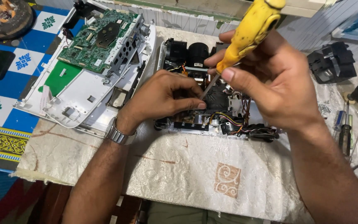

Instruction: Disassembling an electronic device by removing internal screws, extracting the main circuit board, and manipulating internal wiring.

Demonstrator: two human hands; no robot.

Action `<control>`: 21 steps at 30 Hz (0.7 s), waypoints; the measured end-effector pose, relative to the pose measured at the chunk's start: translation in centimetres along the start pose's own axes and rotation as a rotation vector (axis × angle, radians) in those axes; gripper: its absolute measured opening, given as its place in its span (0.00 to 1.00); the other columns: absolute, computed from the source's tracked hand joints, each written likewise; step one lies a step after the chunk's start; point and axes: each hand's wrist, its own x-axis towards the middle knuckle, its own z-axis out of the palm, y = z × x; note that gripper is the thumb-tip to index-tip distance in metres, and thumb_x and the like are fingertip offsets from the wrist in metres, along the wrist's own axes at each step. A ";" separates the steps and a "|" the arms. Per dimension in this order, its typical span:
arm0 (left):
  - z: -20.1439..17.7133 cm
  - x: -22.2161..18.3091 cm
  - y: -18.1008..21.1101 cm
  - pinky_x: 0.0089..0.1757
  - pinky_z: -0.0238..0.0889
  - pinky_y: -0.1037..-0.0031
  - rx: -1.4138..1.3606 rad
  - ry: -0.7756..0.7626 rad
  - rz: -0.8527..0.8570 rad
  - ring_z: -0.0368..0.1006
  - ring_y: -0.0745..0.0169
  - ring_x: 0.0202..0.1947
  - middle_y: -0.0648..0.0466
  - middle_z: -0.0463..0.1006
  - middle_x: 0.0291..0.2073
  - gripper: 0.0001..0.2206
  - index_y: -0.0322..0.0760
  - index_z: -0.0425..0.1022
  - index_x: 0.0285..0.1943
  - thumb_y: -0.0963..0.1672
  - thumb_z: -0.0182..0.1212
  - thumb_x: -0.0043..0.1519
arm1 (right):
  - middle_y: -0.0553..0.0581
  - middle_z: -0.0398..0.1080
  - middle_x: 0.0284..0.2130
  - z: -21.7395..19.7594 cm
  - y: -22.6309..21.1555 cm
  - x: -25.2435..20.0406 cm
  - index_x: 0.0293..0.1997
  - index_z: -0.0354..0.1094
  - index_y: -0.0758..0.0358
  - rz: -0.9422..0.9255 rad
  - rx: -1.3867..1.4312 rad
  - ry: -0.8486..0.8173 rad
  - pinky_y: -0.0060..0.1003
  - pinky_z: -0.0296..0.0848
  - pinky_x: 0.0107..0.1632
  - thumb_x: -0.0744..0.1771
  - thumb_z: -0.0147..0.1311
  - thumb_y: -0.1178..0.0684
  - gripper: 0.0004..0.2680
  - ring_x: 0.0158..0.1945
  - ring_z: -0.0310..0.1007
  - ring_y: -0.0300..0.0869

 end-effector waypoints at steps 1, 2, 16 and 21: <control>0.0 0.1 0.1 0.39 0.74 0.73 -0.006 -0.008 0.006 0.81 0.68 0.34 0.60 0.85 0.35 0.09 0.42 0.81 0.41 0.49 0.67 0.60 | 0.73 0.72 0.50 -0.3 0.1 0.0 0.63 0.55 0.79 -0.032 -0.016 0.013 0.42 0.79 0.64 0.70 0.49 0.65 0.14 0.56 0.78 0.56; 0.0 0.1 0.1 0.39 0.74 0.73 -0.006 -0.011 0.007 0.81 0.68 0.34 0.60 0.85 0.35 0.09 0.42 0.81 0.41 0.49 0.67 0.60 | 0.73 0.72 0.50 -0.5 0.0 0.0 0.63 0.55 0.79 -0.032 -0.016 0.016 0.42 0.79 0.64 0.70 0.49 0.65 0.14 0.56 0.78 0.56; 0.8 0.1 -0.9 0.44 0.77 0.73 -0.004 -0.006 -0.048 0.82 0.65 0.42 0.57 0.85 0.46 0.11 0.46 0.79 0.52 0.44 0.67 0.61 | 0.68 0.68 0.51 -1.8 0.5 -0.5 0.63 0.53 0.73 -0.033 0.073 0.220 0.42 0.83 0.64 0.73 0.49 0.65 0.12 0.59 0.77 0.54; 0.6 -0.2 -0.1 0.45 0.78 0.72 -0.008 0.061 -0.006 0.83 0.59 0.44 0.52 0.85 0.46 0.10 0.42 0.79 0.51 0.43 0.67 0.62 | 0.70 0.72 0.52 -4.7 -0.1 -1.5 0.58 0.58 0.71 -0.079 -0.008 0.306 0.39 0.83 0.60 0.73 0.53 0.63 0.09 0.52 0.78 0.52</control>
